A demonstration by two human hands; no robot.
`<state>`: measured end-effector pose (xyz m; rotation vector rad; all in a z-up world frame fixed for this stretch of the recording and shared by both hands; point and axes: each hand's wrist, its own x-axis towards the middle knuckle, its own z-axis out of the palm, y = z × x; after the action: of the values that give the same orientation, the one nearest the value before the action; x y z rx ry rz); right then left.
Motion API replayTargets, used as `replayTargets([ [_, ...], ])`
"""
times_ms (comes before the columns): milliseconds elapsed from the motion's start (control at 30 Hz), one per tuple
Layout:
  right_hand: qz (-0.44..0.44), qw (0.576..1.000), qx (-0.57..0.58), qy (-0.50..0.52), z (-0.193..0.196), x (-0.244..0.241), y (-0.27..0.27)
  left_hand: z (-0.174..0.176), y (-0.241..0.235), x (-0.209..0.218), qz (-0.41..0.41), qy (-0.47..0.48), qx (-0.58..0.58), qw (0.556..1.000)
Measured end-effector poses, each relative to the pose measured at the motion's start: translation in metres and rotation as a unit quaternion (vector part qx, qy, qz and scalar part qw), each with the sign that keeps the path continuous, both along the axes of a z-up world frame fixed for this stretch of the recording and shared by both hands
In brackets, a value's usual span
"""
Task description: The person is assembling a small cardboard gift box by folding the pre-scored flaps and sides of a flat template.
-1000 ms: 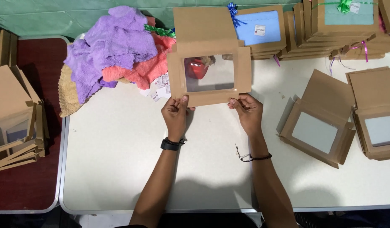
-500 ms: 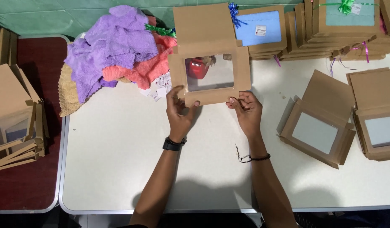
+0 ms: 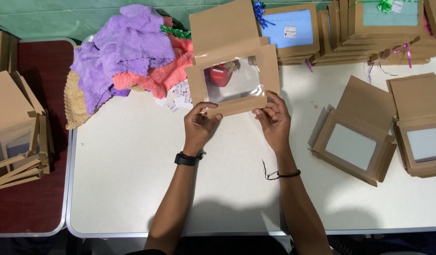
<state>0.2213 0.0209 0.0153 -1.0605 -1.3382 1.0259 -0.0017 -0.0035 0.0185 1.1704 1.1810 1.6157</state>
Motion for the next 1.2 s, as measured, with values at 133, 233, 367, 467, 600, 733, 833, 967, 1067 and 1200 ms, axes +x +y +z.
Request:
replayTargets([
  [133, 0.003, 1.0, -0.009, -0.007, -0.009, 0.005, 0.007, 0.033, -0.005, 0.001, -0.028, 0.064, -0.024, 0.997],
  [233, -0.012, 1.0, -0.017, 0.014, -0.012, 0.006, 0.007, 0.064, -0.014, -0.005, 0.001, 0.161, -0.026, 0.987],
  [367, -0.015, 0.999, -0.035, 0.034, -0.017, 0.007, 0.009, 0.089, -0.027, -0.005, 0.104, 0.411, -0.011, 0.906],
  [467, -0.005, 0.998, -0.031, 0.054, -0.022, 0.009, 0.011, 0.066, 0.001, 0.0, -0.051, 0.613, 0.145, 0.775],
  [600, -0.002, 0.997, -0.032, 0.069, -0.021, 0.009, 0.011, 0.06, 0.024, 0.006, -0.158, 0.674, 0.182, 0.698],
  [733, 0.001, 0.992, -0.045, 0.114, -0.025, 0.013, 0.011, 0.058, 0.038, 0.013, -0.183, 0.774, 0.189, 0.577],
  [833, 0.015, 0.992, -0.04, 0.121, -0.026, 0.015, 0.01, 0.037, 0.044, 0.014, -0.141, 0.796, 0.236, 0.539],
  [967, 0.029, 0.991, -0.027, 0.127, -0.024, 0.015, 0.009, 0.031, 0.043, 0.013, -0.102, 0.79, 0.29, 0.531],
  [1067, 0.032, 0.992, -0.021, 0.118, -0.025, 0.013, 0.01, 0.036, 0.042, 0.012, -0.104, 0.8, 0.29, 0.515],
  [1200, 0.032, 0.996, -0.007, 0.077, -0.001, 0.006, 0.0, 0.048, 0.037, 0.013, -0.13, 0.818, 0.265, 0.494],
])
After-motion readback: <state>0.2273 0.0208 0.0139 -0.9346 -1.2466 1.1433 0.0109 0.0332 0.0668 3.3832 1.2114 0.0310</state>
